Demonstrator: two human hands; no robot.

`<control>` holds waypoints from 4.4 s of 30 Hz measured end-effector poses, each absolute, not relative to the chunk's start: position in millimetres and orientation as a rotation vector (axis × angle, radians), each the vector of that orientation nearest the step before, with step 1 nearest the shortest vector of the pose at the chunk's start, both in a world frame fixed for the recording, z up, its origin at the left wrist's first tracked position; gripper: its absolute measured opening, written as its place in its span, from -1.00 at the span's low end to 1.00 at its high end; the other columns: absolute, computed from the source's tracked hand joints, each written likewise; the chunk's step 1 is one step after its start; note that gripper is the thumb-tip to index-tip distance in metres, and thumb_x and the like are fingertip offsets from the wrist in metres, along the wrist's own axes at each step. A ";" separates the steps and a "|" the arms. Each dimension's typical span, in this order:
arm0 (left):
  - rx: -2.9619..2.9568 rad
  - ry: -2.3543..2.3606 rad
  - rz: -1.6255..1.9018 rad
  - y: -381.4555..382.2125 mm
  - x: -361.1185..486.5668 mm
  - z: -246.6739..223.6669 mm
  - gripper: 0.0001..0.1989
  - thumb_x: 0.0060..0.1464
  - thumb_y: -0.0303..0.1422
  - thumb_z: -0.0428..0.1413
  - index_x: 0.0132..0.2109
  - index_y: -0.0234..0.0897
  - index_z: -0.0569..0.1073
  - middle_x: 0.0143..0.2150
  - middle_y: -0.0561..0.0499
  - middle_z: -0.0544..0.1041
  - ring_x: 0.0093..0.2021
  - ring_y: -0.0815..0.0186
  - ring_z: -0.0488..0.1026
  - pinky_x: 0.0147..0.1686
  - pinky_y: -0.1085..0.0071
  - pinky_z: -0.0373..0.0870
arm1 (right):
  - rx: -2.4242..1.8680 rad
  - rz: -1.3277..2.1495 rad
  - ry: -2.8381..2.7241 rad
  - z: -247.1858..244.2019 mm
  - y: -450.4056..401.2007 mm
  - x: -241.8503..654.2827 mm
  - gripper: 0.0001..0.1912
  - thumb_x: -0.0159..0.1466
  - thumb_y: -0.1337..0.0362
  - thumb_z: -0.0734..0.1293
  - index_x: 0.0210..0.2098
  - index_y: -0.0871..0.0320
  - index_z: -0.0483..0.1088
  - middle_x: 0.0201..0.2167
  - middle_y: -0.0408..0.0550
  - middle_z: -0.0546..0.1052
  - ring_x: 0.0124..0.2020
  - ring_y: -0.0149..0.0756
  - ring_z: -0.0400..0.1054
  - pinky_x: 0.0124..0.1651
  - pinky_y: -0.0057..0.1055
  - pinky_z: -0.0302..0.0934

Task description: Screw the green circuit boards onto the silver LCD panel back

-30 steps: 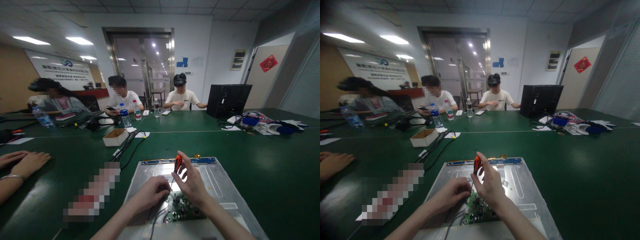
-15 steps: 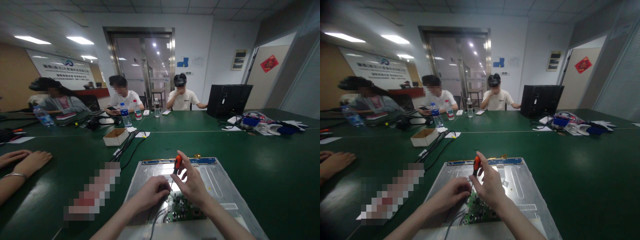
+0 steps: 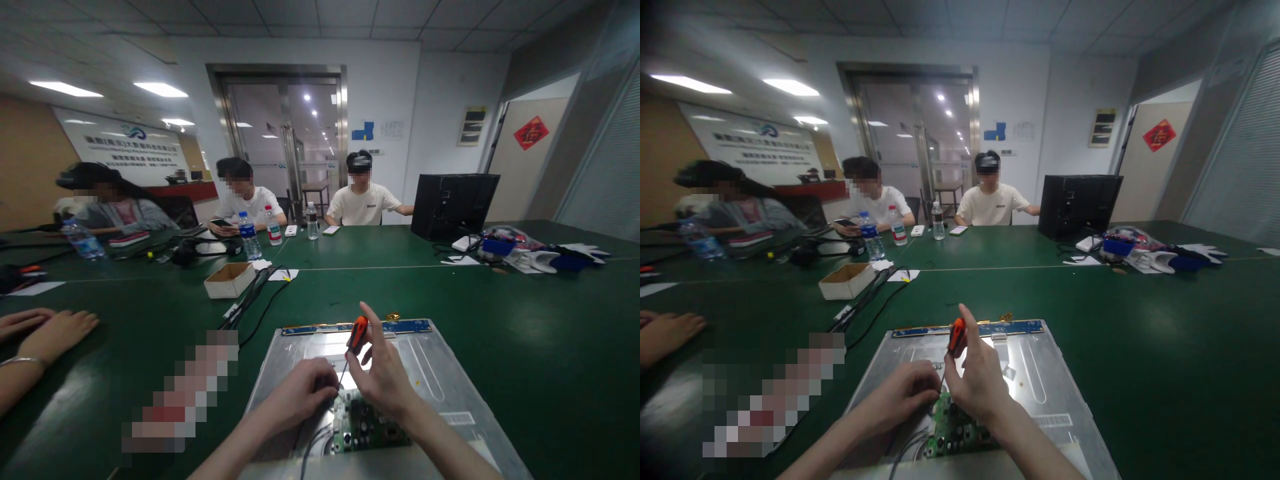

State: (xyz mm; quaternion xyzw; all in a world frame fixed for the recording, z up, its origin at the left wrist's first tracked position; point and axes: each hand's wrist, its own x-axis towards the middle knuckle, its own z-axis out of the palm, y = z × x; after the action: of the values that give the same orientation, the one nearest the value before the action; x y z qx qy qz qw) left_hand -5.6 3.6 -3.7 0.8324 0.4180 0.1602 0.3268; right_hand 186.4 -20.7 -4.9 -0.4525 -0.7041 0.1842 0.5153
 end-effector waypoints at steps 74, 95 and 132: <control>2.178 1.083 0.423 1.5 -4.3 0.5 -0.88 0.06 -0.51 0.11 -0.32 -0.27 0.54 -0.29 0.02 0.58 -0.29 0.26 0.45 -0.18 0.41 0.37 | -1.006 0.339 -1.666 -0.1 -24.3 182.7 -0.17 0.25 0.44 0.27 0.46 -0.01 0.00 -0.30 -0.09 0.56 -0.44 -0.29 0.42 -0.38 -0.37 0.39; 2.150 1.104 0.404 0.4 -3.6 2.7 -0.89 0.08 -0.48 0.11 -0.30 -0.27 0.55 -0.27 0.02 0.58 -0.26 0.24 0.46 -0.14 0.39 0.37 | -0.998 0.395 -1.668 -6.6 -22.0 183.0 -0.18 0.27 0.42 0.26 0.45 -0.04 -0.07 -0.29 -0.09 0.56 -0.41 -0.25 0.48 -0.38 -0.33 0.40; 2.186 1.085 0.433 2.4 -5.7 -3.5 -0.91 0.08 -0.48 0.12 -0.32 -0.27 0.54 -0.30 0.03 0.57 -0.27 0.25 0.46 -0.20 0.42 0.36 | -1.056 0.320 -1.679 -5.8 -23.1 184.1 -0.29 0.28 0.35 0.31 0.38 0.00 0.08 -0.36 -0.14 0.54 -0.47 -0.28 0.42 -0.42 -0.39 0.33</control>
State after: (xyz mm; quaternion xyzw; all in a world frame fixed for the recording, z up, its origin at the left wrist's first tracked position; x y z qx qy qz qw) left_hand -5.7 2.4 -3.5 0.8340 0.4140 0.1651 0.3254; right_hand 184.1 -23.1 -5.8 -0.4436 -0.7052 0.1342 0.5366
